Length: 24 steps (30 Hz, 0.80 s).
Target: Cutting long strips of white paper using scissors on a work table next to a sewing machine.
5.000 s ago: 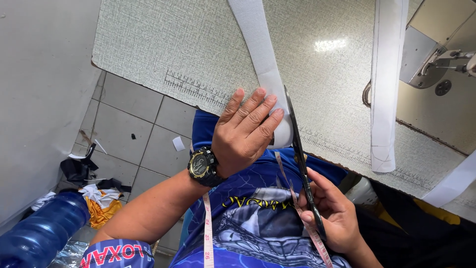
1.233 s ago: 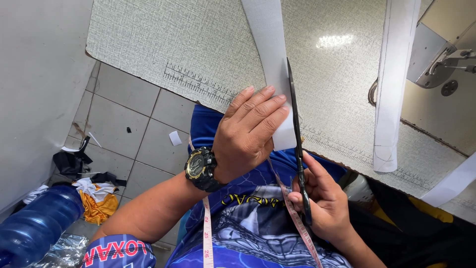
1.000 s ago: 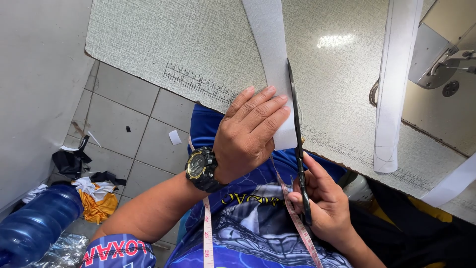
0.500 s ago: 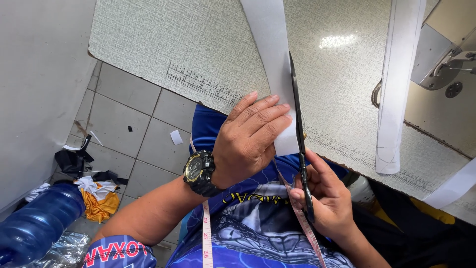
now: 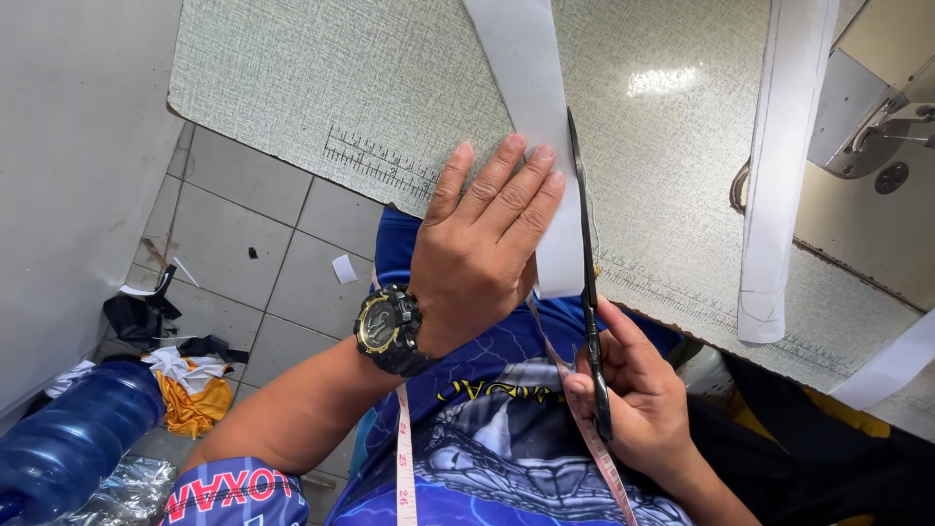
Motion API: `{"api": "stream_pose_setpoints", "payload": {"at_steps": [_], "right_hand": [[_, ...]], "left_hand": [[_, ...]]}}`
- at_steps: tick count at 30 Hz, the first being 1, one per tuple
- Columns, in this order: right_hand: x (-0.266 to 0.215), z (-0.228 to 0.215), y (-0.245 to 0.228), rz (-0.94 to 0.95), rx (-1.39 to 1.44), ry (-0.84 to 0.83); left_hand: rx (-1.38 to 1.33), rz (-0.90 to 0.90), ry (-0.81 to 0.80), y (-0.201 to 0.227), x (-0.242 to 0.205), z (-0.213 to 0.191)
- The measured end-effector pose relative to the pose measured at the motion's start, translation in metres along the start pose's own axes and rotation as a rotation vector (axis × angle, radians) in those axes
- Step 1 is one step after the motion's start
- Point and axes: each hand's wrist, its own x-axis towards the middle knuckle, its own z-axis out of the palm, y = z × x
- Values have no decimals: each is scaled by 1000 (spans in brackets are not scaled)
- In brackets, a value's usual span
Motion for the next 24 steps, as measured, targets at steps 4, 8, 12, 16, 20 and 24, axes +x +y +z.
{"api": "stream_pose_setpoints", "payload": {"at_steps": [4, 8, 12, 16, 20, 24], "right_hand": [[-1, -8, 2, 40, -54, 41], [3, -11, 1, -38, 24, -31], [5, -9, -1, -21, 5, -18], [2, -10, 2, -13, -25, -11], [0, -8, 5, -2, -56, 6], [3, -6, 0, 0, 18, -20]], "left_hand": [[-16, -8, 7, -2, 1, -1], [-53, -10, 7, -2, 1, -3], [-70, -7, 15, -2, 2, -3], [-86, -7, 14, -4, -1, -1], [-97, -5, 21, -4, -2, 1], [-102, -10, 38, -4, -2, 1]]}}
